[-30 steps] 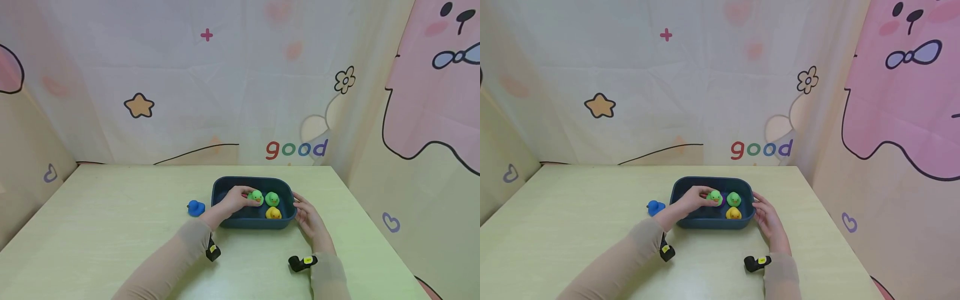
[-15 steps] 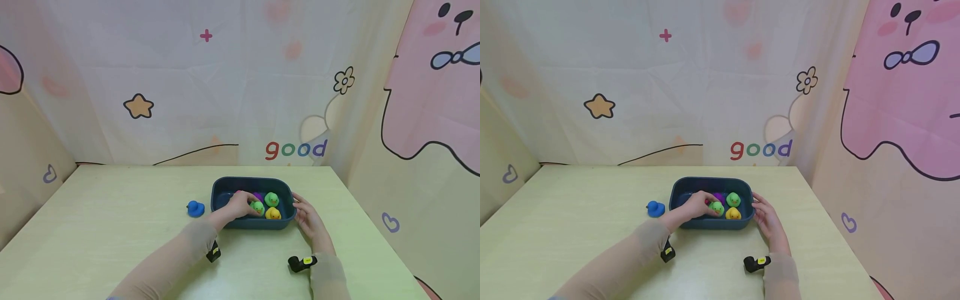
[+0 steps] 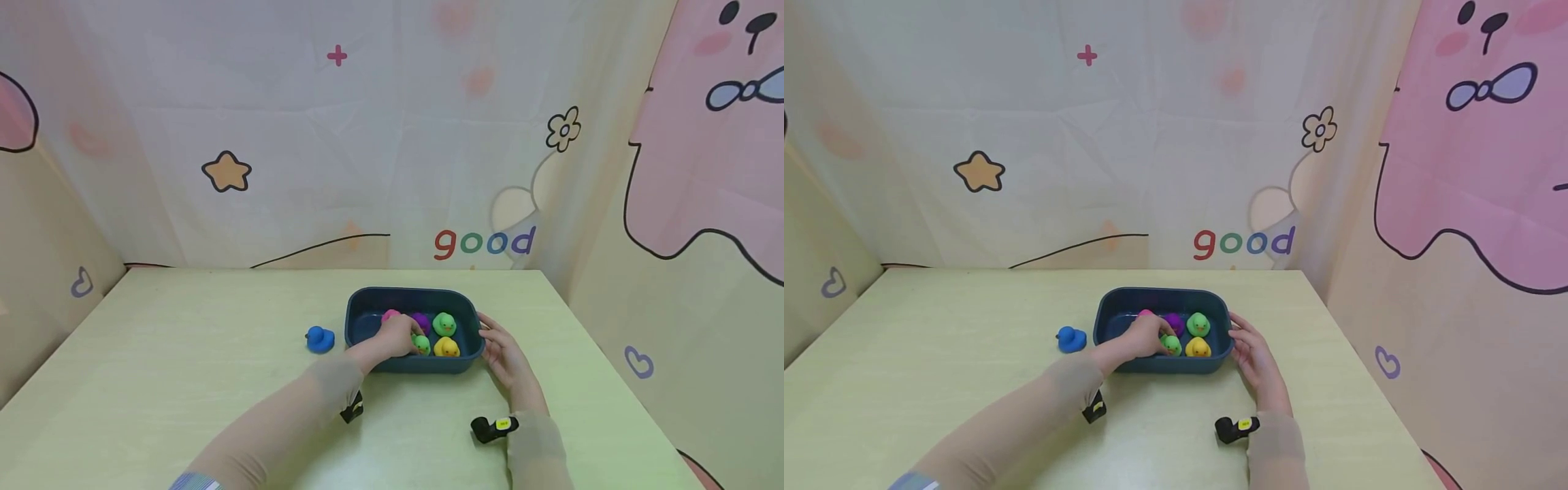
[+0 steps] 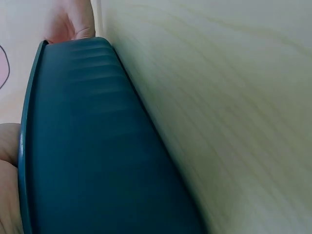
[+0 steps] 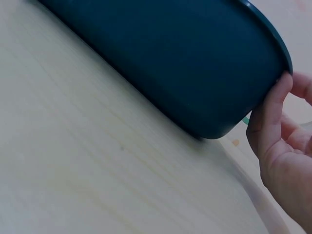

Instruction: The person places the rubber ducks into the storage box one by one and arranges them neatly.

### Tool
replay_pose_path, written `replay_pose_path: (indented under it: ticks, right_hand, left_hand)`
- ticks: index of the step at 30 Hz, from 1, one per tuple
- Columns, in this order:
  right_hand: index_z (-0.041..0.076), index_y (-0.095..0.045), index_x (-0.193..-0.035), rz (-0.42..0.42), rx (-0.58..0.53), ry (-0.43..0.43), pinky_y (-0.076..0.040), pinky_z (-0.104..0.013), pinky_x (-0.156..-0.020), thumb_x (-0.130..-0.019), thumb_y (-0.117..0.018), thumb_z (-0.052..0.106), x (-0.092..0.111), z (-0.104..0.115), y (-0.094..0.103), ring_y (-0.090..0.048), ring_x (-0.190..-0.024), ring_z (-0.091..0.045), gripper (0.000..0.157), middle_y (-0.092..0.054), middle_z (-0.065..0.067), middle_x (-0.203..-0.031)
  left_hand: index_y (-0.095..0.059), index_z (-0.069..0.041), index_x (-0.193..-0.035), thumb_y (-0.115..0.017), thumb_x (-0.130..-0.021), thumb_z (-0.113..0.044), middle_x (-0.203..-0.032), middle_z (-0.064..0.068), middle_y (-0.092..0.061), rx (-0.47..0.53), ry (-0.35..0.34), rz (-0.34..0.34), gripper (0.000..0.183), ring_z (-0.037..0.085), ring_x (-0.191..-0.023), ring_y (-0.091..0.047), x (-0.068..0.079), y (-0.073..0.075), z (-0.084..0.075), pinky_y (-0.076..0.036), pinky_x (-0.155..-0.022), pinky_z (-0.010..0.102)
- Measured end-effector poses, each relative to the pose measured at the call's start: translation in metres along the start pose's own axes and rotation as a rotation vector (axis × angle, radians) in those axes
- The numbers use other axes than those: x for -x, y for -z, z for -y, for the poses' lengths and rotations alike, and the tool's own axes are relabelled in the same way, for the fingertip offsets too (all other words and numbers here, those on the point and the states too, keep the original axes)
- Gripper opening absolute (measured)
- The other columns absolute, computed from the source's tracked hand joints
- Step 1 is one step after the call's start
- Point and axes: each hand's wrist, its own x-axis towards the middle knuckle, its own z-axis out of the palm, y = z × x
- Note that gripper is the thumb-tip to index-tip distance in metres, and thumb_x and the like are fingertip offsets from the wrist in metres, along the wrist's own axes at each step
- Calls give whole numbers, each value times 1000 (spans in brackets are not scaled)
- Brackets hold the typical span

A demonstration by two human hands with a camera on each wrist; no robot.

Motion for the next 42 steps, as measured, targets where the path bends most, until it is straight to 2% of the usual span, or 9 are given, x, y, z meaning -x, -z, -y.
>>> replay_pose_path:
  ticks: [5, 11, 16, 21, 24, 27, 33, 38, 42]
  right_hand:
    - [19, -59, -116, 4, 4, 5, -54, -15, -69, -102, -40, 1, -1, 0, 1, -62, -73, -7, 30, -61, 0, -99]
    - [19, -59, -117, 9, 9, 9, -54, -14, -69, -102, -41, 1, -2, -1, 2, -62, -73, -6, 30, -61, 0, -99]
    - [20, -59, -117, 31, 26, 35, -53, -14, -69, -102, -39, 1, -2, -2, 3, -62, -73, -5, 32, -62, 2, -99]
    - [20, -59, -117, 55, 24, 55, -54, -15, -71, -102, -38, 0, 0, -1, 2, -63, -75, -5, 33, -62, 2, -102]
    - [20, -60, -117, 59, 13, 50, -54, -15, -71, -102, -38, 0, 1, -1, 2, -64, -75, -5, 33, -62, 2, -102]
    - [20, -61, -116, 59, 10, 42, -54, -15, -70, -102, -38, 0, 1, -1, 1, -64, -75, -5, 34, -62, 2, -103]
    - [21, -61, -116, 65, 18, 41, -54, -15, -71, -102, -38, 0, 0, -1, 1, -63, -75, -5, 34, -62, 2, -104]
    - [21, -63, -114, 37, 18, 30, -54, -15, -71, -101, -40, 0, 1, -1, 0, -62, -74, -6, 33, -63, 2, -101]
    - [20, -62, -115, 41, 4, 26, -54, -15, -71, -101, -40, 1, 1, -1, 0, -62, -73, -6, 32, -63, 1, -99]
  left_hand:
    - [-75, -3, -104, -80, -78, -4, -109, 10, -72, 4, 13, 2, 27, 24, -104, -62, 1, 1, 0, -53, -93, 36]
    - [-76, -4, -104, -80, -77, -2, -109, 10, -73, 18, -9, 7, 27, 24, -102, -63, 4, 6, 0, -54, -90, 35]
    - [-75, -7, -108, -84, -73, -3, -115, 12, -70, 81, 5, 27, 36, 27, -107, -62, 8, 22, -1, -53, -92, 38]
    - [-70, -6, -114, -82, -75, -4, -120, 15, -68, 166, 28, 90, 41, 28, -110, -61, 16, 48, 2, -54, -92, 39]
    - [-68, -4, -119, -80, -78, -4, -120, 15, -68, 207, 15, 120, 42, 28, -109, -62, 21, 65, 11, -53, -94, 40]
    - [-65, -3, -124, -77, -82, -6, -124, 15, -66, 231, -4, 136, 44, 30, -115, -61, 27, 80, 24, -50, -99, 43]
    - [-60, -1, -130, -74, -86, -10, -130, 19, -62, 292, 8, 110, 47, 33, -126, -54, 38, 107, 54, -43, -107, 48]
    - [-54, 2, -135, -71, -88, -12, -133, 23, -58, 340, -8, 90, 52, 38, -126, -53, 48, 120, 81, -45, -105, 48]
    - [-51, 0, -138, -70, -90, -17, -138, 22, -55, 356, -2, 79, 55, 40, -129, -50, 55, 124, 101, -43, -107, 50]
